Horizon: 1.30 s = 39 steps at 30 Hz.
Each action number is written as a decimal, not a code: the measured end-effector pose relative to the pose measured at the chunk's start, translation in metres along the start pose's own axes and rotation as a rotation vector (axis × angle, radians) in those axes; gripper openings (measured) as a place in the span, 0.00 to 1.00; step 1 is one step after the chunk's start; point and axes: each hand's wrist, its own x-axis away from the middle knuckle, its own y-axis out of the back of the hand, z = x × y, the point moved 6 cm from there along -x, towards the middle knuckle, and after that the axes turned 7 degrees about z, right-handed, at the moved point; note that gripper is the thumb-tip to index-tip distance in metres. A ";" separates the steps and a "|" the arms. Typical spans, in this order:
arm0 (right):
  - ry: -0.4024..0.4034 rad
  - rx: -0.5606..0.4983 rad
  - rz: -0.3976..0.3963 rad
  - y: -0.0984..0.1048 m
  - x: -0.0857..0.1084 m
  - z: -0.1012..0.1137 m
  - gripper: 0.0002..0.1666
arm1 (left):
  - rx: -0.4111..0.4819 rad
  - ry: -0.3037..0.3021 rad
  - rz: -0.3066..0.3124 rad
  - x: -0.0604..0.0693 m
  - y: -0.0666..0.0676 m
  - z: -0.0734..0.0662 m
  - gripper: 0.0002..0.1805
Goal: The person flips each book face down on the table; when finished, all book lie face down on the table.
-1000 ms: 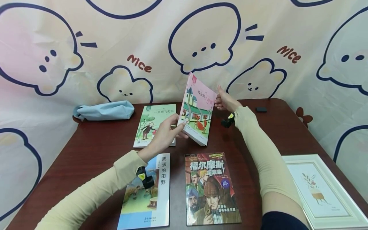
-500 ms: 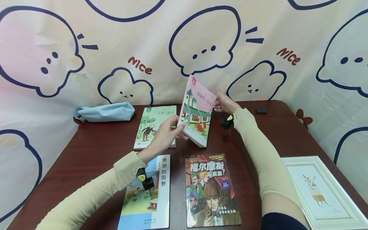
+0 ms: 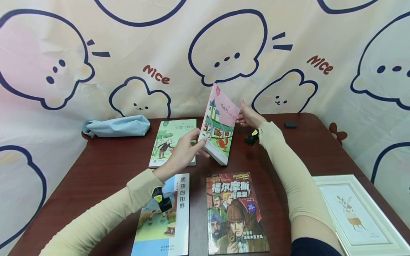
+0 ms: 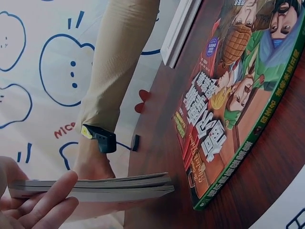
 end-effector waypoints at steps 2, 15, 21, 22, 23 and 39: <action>-0.002 -0.004 0.004 -0.001 0.000 0.000 0.48 | -0.007 0.002 -0.001 0.000 0.000 0.000 0.13; -0.029 -0.062 -0.006 -0.002 -0.005 -0.001 0.48 | -0.065 -0.009 -0.004 0.000 0.000 -0.005 0.12; -0.031 -0.081 -0.002 -0.004 -0.007 -0.001 0.52 | -0.091 -0.035 0.003 0.001 -0.001 -0.010 0.12; -0.030 -0.084 0.002 -0.004 -0.007 0.000 0.51 | -0.095 -0.040 0.006 0.001 -0.001 -0.010 0.12; -0.027 -0.088 0.007 -0.005 -0.007 0.000 0.51 | -0.101 -0.043 0.006 0.001 -0.002 -0.011 0.12; -0.054 -0.157 0.037 -0.012 -0.006 0.001 0.44 | -0.179 -0.046 0.003 0.002 -0.002 -0.012 0.13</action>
